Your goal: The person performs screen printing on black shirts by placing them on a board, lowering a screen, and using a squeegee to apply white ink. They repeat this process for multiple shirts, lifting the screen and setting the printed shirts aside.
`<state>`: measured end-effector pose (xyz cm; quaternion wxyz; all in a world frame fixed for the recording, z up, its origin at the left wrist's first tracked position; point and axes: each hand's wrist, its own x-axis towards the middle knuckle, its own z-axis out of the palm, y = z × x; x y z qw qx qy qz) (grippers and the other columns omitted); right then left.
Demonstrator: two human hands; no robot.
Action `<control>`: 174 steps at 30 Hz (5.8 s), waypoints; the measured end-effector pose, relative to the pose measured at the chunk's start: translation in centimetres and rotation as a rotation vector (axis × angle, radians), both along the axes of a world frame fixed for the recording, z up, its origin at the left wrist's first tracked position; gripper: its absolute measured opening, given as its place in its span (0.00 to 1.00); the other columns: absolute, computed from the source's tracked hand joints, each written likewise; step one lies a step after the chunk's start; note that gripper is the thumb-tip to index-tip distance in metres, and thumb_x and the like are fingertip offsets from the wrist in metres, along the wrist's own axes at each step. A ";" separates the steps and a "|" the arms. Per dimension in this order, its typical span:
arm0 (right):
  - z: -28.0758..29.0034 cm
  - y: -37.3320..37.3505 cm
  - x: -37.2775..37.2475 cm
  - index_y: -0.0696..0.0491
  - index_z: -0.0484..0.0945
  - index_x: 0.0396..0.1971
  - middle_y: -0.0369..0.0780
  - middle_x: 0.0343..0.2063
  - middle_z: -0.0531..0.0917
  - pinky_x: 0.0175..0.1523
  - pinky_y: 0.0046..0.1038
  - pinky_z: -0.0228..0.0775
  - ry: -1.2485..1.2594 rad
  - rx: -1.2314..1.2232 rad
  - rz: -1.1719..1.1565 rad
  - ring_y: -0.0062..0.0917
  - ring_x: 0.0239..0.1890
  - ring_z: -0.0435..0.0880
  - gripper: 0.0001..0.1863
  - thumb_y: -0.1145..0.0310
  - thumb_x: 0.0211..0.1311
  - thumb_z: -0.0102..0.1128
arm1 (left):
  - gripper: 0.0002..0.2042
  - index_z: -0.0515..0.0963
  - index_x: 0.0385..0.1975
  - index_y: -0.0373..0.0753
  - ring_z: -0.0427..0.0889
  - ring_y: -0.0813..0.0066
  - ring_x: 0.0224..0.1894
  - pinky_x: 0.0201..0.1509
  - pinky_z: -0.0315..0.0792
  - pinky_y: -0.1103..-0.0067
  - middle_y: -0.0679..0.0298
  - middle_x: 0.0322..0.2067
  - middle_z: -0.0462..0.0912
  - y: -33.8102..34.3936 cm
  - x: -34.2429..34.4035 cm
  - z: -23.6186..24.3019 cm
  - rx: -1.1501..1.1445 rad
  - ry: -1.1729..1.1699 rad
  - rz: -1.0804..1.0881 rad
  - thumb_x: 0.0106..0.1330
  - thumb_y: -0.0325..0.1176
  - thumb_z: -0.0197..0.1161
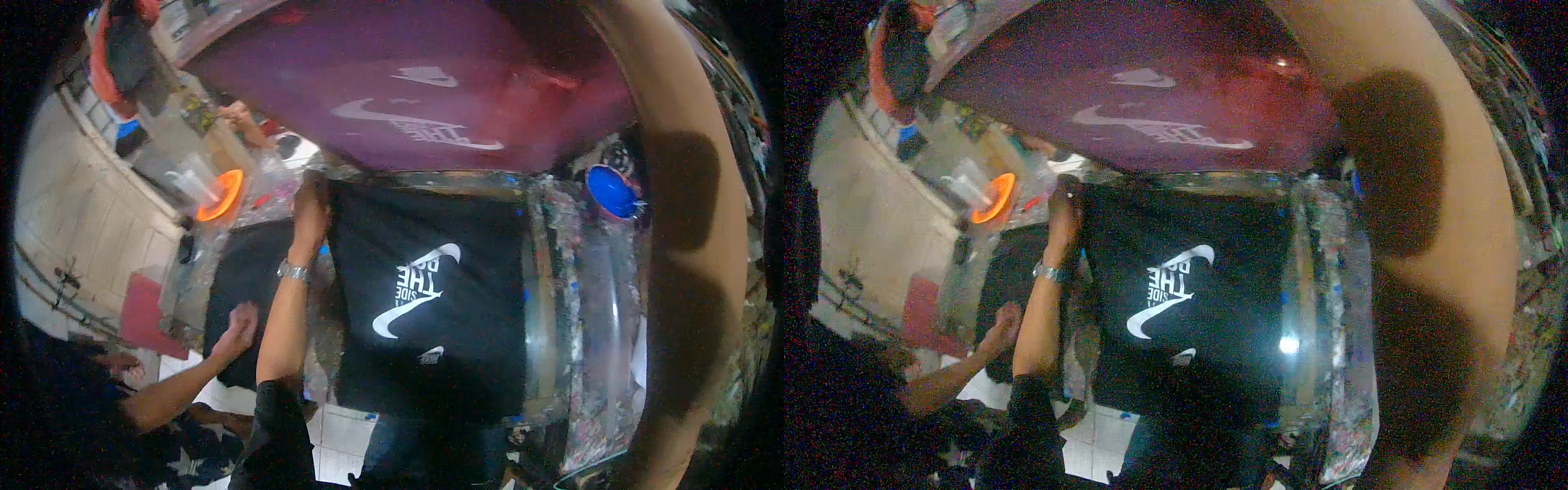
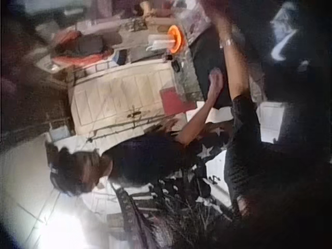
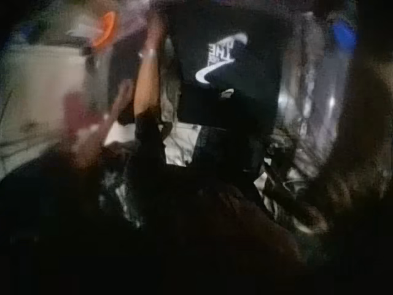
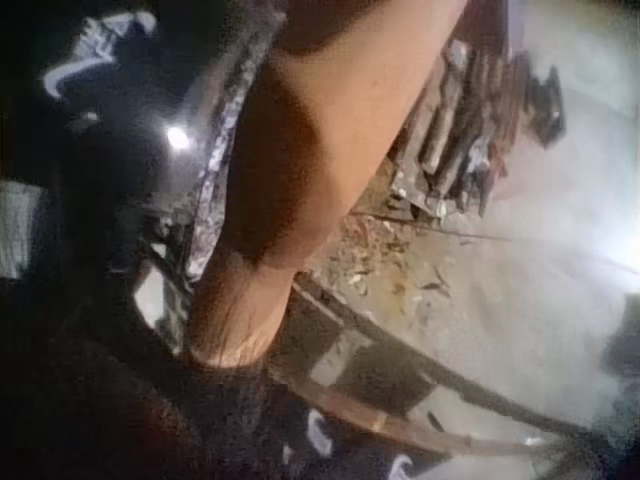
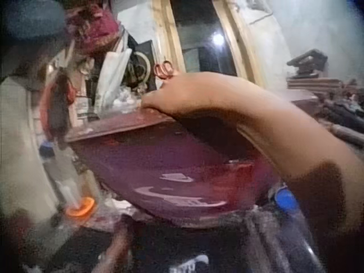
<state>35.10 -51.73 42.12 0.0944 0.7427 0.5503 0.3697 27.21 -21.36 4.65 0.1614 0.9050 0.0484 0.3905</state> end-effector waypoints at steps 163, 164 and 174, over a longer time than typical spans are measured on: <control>-43.4 -9.5 -25.4 0.51 0.76 0.51 0.44 0.31 0.86 0.58 0.55 0.63 0.715 -0.053 -0.290 0.38 0.35 0.87 0.22 0.52 0.64 0.58 | 0.41 0.64 0.62 0.31 0.77 0.48 0.58 0.62 0.70 0.63 0.43 0.56 0.76 8.5 2.0 0.3 -0.568 0.062 -0.011 0.49 0.40 0.78; -44.5 -9.6 -24.7 0.52 0.77 0.50 0.45 0.28 0.86 0.58 0.56 0.63 0.644 -0.027 -0.296 0.37 0.34 0.87 0.21 0.53 0.63 0.59 | 0.41 0.64 0.61 0.31 0.78 0.48 0.57 0.61 0.71 0.64 0.44 0.55 0.77 10.6 2.9 0.7 -0.560 0.052 0.074 0.49 0.40 0.78; -32.1 -3.6 -21.2 0.41 0.66 0.68 0.55 0.55 0.77 0.54 0.67 0.67 1.476 -0.791 -0.791 0.47 0.49 0.83 0.29 0.56 0.66 0.50 | 0.47 0.58 0.63 0.23 0.73 0.48 0.62 0.65 0.67 0.67 0.39 0.60 0.71 27.6 8.6 -8.8 -0.432 0.034 0.414 0.49 0.41 0.79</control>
